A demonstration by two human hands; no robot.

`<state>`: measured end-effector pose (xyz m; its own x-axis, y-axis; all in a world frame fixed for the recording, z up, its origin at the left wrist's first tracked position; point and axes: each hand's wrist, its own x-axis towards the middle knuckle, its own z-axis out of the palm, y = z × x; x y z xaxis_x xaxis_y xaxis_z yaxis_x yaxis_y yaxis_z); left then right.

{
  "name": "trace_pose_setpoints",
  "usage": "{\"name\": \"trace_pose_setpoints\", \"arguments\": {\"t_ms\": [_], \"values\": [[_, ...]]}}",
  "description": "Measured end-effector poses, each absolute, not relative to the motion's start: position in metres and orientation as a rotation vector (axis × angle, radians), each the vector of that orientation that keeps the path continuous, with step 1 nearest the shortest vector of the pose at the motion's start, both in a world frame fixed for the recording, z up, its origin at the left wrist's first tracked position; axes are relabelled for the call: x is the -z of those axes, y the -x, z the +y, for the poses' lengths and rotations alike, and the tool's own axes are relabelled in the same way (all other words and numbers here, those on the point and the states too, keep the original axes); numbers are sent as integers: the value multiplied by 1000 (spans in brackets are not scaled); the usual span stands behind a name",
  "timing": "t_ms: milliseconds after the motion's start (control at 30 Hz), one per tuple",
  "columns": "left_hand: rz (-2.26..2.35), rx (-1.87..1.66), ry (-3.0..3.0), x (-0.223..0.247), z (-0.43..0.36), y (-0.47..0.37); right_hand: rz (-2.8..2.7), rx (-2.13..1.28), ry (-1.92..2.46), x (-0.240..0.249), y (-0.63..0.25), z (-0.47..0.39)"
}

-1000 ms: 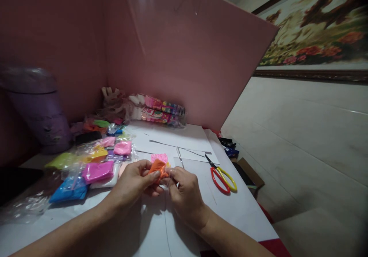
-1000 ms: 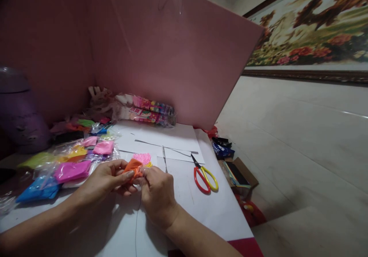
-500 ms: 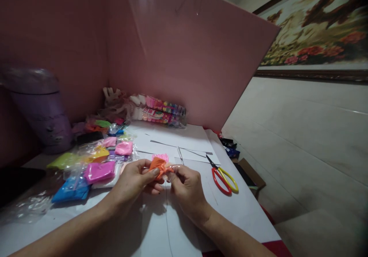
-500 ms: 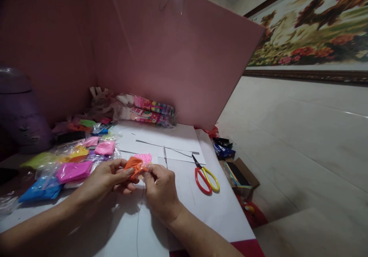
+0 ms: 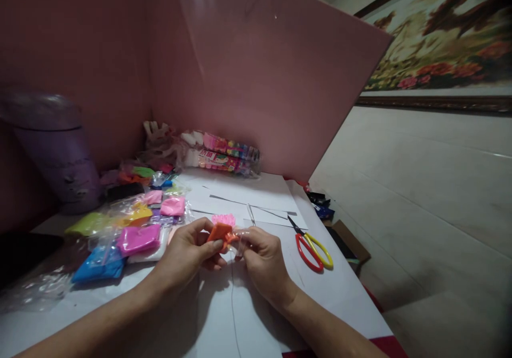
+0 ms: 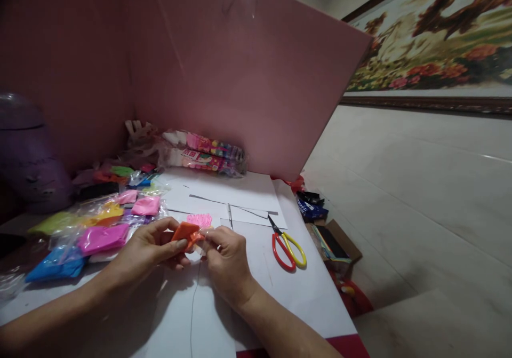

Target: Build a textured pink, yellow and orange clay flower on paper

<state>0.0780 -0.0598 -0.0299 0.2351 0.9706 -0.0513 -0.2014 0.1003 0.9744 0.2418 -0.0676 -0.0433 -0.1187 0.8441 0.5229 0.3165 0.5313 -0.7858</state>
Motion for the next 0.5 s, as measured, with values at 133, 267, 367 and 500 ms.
{"name": "trace_pose_setpoints", "arguments": {"t_ms": [133,267,367,500], "values": [[937,-1009,-958,28,-61,-77,-1666,-582,885,43,-243,-66],[938,-998,-918,25,-62,-76,-1642,-677,819,38,-241,-70],[922,-997,-1001,26,-61,-75,-1623,-739,850,35,-237,-73],[912,-984,-1061,30,-61,-77,-1558,-809,925,34,-234,-73]]}}
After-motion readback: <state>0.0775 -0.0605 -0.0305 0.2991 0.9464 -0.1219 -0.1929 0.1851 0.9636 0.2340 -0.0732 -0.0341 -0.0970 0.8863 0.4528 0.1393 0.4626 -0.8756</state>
